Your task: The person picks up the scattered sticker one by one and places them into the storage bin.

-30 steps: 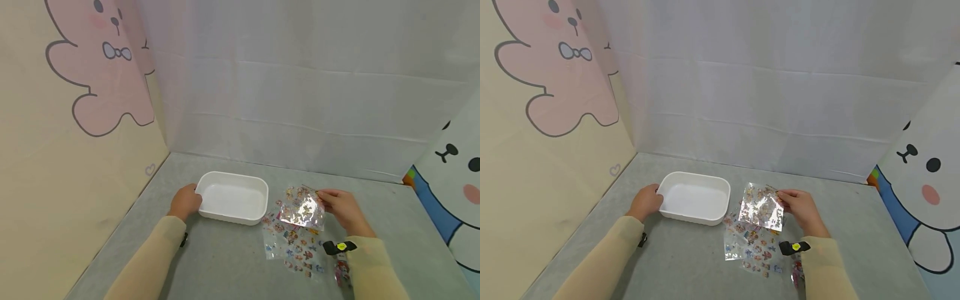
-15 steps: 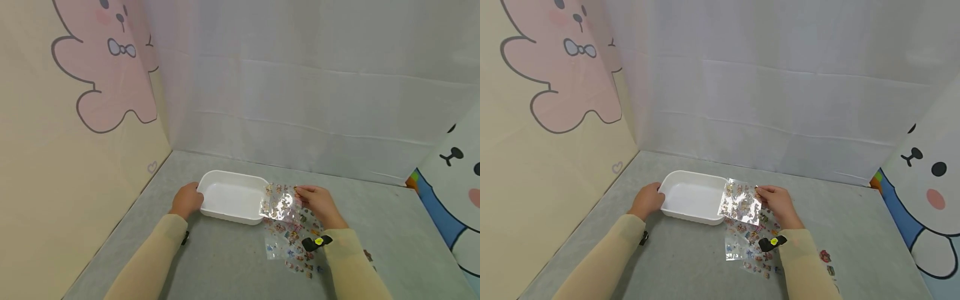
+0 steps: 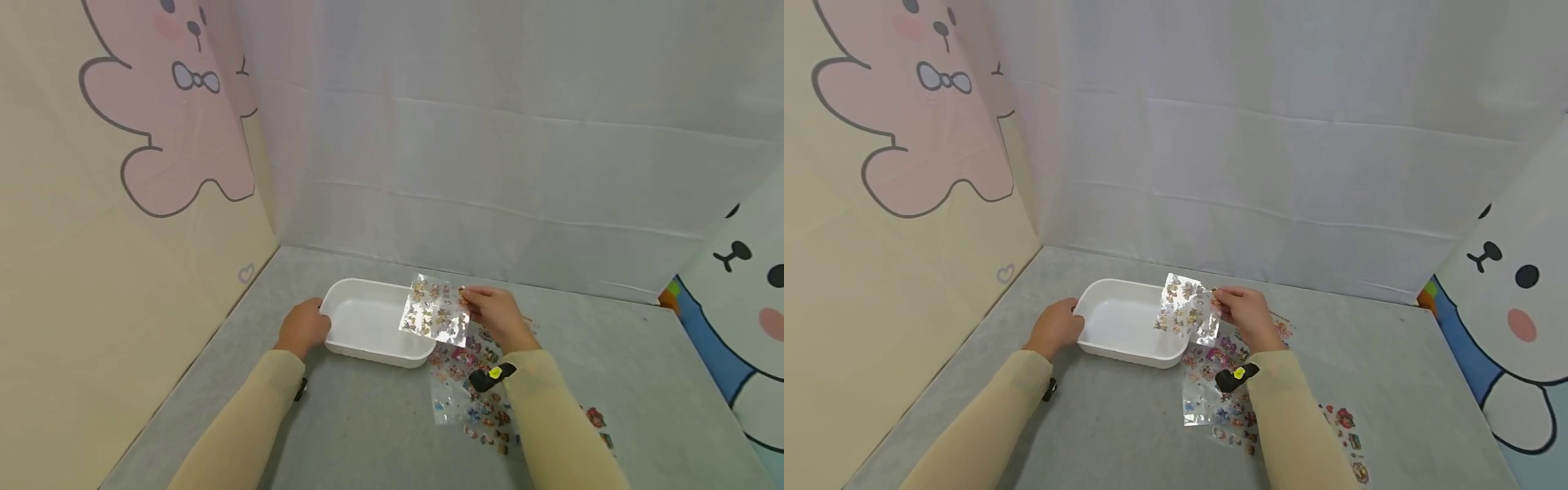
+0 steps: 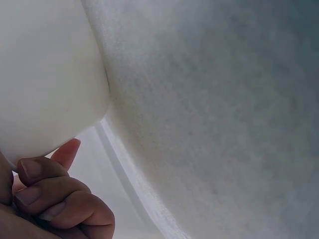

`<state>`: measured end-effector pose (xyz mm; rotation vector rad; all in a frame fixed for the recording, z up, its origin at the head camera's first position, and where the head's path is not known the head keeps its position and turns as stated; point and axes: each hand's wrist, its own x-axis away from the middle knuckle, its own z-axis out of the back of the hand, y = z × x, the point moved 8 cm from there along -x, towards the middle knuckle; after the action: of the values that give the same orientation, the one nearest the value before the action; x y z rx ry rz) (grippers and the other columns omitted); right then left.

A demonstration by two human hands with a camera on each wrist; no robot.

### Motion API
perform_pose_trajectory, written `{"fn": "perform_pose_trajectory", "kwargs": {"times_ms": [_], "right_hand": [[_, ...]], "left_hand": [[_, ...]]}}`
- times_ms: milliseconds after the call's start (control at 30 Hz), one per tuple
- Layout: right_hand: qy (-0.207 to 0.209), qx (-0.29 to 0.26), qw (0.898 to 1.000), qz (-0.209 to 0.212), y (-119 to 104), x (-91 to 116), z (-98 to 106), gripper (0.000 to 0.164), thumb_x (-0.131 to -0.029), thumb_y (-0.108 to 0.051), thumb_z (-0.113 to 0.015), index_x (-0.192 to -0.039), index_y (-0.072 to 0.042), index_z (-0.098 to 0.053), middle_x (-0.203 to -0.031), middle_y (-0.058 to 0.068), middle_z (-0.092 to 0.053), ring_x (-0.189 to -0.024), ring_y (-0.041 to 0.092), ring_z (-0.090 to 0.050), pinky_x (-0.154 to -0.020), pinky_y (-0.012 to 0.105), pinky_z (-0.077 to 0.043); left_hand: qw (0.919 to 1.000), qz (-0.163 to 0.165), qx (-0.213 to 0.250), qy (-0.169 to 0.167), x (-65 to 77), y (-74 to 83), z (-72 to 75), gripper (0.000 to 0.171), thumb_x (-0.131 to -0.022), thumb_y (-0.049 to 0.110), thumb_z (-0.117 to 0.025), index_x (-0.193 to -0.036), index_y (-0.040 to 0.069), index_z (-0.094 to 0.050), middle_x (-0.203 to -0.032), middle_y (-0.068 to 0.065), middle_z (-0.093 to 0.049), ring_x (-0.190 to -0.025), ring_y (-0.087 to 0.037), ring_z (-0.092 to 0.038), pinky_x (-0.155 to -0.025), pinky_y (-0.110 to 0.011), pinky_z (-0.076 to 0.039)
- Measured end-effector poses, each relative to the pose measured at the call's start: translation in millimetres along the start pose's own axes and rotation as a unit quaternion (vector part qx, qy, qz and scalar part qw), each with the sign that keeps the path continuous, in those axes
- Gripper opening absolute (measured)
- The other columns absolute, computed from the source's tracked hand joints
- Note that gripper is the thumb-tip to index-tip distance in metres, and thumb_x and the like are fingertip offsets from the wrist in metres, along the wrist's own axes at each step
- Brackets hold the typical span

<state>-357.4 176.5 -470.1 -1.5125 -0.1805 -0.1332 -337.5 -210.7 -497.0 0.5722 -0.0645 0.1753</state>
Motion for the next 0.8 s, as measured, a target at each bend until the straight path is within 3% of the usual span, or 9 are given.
{"fn": "perform_pose_trajectory", "kwargs": {"times_ms": [500, 800], "right_hand": [[0.011, 0.036, 0.999, 0.002, -4.9, -5.8, -55.5, 0.027, -0.101, -0.012, -0.066, -0.120, 0.006, -0.072, -0.097, 0.011, -0.072, -0.075, 0.012, -0.067, -0.071, 0.025, -0.058], [0.054, 0.079, 0.995, 0.008, -3.9, -7.0, -72.1, 0.021, -0.101, -0.010, -0.066, -0.113, 0.005, -0.075, -0.090, 0.011, -0.073, -0.068, 0.009, -0.068, -0.066, 0.022, -0.057]], "left_hand": [[1.0000, 0.002, 0.005, -0.005, 1.8, 0.1, -0.2, 0.048, -0.095, 0.010, -0.048, -0.140, -0.004, -0.059, -0.131, -0.022, -0.065, -0.111, -0.037, -0.064, -0.096, -0.056, -0.049], [1.0000, 0.000, 0.006, -0.006, 1.7, 0.0, 0.8, 0.049, -0.094, 0.010, -0.047, -0.139, -0.004, -0.059, -0.130, -0.023, -0.066, -0.109, -0.037, -0.064, -0.095, -0.056, -0.049]]}}
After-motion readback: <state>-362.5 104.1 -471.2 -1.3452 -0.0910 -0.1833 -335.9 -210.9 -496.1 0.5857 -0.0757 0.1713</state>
